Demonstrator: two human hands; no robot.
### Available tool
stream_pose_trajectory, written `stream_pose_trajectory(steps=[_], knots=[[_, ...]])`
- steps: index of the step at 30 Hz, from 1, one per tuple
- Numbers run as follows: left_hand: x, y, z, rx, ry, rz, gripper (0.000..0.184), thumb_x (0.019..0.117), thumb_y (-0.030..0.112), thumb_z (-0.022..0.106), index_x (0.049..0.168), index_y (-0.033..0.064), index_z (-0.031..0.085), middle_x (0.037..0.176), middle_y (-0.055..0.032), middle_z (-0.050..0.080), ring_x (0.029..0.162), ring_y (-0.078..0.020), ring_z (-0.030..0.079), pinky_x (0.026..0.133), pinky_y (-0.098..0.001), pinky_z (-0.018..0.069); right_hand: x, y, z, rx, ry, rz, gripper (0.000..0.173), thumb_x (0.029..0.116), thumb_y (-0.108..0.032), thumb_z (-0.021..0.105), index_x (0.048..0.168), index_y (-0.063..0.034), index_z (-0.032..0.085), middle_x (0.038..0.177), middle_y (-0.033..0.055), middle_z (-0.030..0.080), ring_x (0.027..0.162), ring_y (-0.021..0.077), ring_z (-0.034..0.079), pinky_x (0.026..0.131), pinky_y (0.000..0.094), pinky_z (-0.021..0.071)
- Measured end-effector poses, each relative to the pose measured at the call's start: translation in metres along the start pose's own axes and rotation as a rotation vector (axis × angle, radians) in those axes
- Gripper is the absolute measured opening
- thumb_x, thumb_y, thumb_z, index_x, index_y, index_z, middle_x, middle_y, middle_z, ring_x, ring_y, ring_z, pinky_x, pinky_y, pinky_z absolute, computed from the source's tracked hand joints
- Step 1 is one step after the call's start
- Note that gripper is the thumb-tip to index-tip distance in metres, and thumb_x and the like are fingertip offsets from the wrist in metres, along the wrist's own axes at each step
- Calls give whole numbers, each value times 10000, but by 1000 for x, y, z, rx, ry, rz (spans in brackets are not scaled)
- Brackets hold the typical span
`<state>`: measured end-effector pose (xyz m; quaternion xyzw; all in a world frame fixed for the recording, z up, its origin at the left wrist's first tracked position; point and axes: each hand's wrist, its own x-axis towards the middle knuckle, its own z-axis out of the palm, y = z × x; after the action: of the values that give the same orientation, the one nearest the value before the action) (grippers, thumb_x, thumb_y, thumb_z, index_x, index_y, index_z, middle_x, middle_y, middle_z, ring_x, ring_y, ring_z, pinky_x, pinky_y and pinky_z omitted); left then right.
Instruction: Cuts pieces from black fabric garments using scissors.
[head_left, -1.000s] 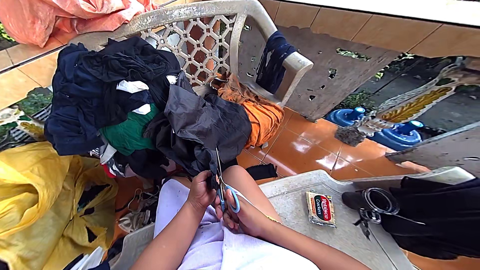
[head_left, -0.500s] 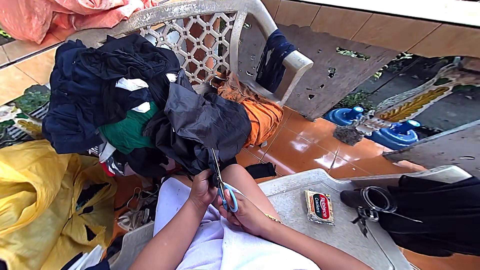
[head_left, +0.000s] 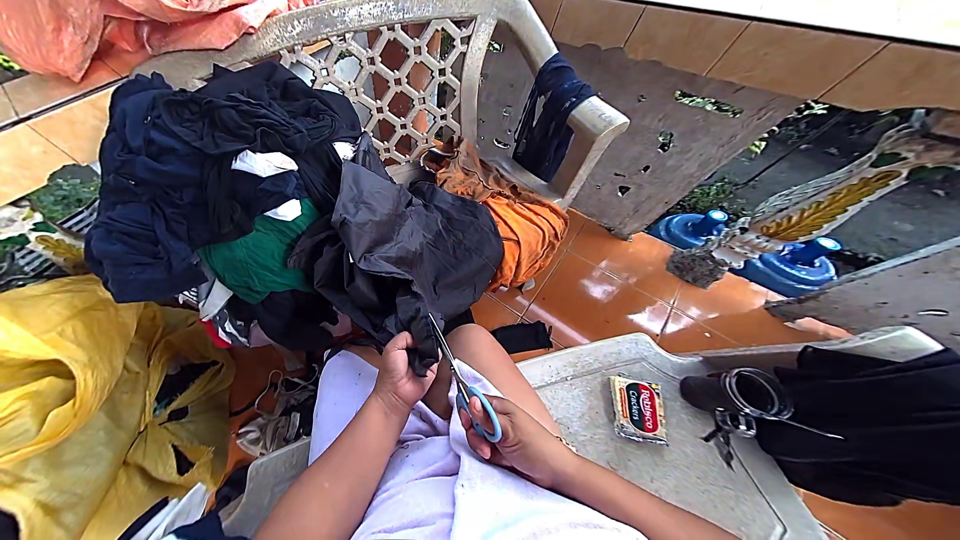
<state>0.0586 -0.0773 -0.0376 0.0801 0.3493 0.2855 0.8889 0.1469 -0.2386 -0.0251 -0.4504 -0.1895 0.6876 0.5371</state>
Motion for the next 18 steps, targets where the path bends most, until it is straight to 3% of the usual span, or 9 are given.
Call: stream_pose_trajectory(steps=[3,4,8,11,15,18], knots=[[5,7,-2,-33,-124,-93,413,1091,344,298,935,88,582,723,-72,659,555,-137,650,512,-253,564,-1,1,-1,-2,-1,6,200,984,-318,587,872,-154,605,582,-90,566,449,-41,461,429,120,354],[7,9,-3,-33,-164,-111,437,1108,370,308,949,80,595,729,-75,671,557,-135,662,520,-246,576,-2,1,-1,-11,-8,8,198,985,-319,585,873,-157,603,583,-91,565,451,-40,462,432,122,355],[10,7,-7,-19,-195,-119,298,1086,170,369,919,67,595,724,-70,677,572,-117,668,554,-224,581,-3,2,0,-5,-1,0,213,1012,-318,543,892,-150,599,587,-87,567,451,-40,458,430,119,348],[15,4,-15,-38,-233,-122,284,1071,131,363,926,60,596,756,-79,686,615,-123,680,590,-235,586,-2,1,2,-1,-1,1,233,1039,-304,479,928,-128,583,595,-75,570,446,-39,447,422,116,334],[13,1,-16,-48,-282,-148,326,1058,107,354,886,55,625,729,-78,696,608,-117,689,590,-225,587,1,-1,3,-27,-34,22,319,1064,-413,424,988,-126,541,636,-81,560,450,-41,418,431,111,330],[10,0,-15,-52,-301,-165,326,1049,94,374,871,50,644,719,-87,710,615,-124,708,611,-239,606,7,-1,4,-6,-33,25,326,1082,-390,376,983,-121,531,635,-71,563,446,-38,419,431,112,332]])
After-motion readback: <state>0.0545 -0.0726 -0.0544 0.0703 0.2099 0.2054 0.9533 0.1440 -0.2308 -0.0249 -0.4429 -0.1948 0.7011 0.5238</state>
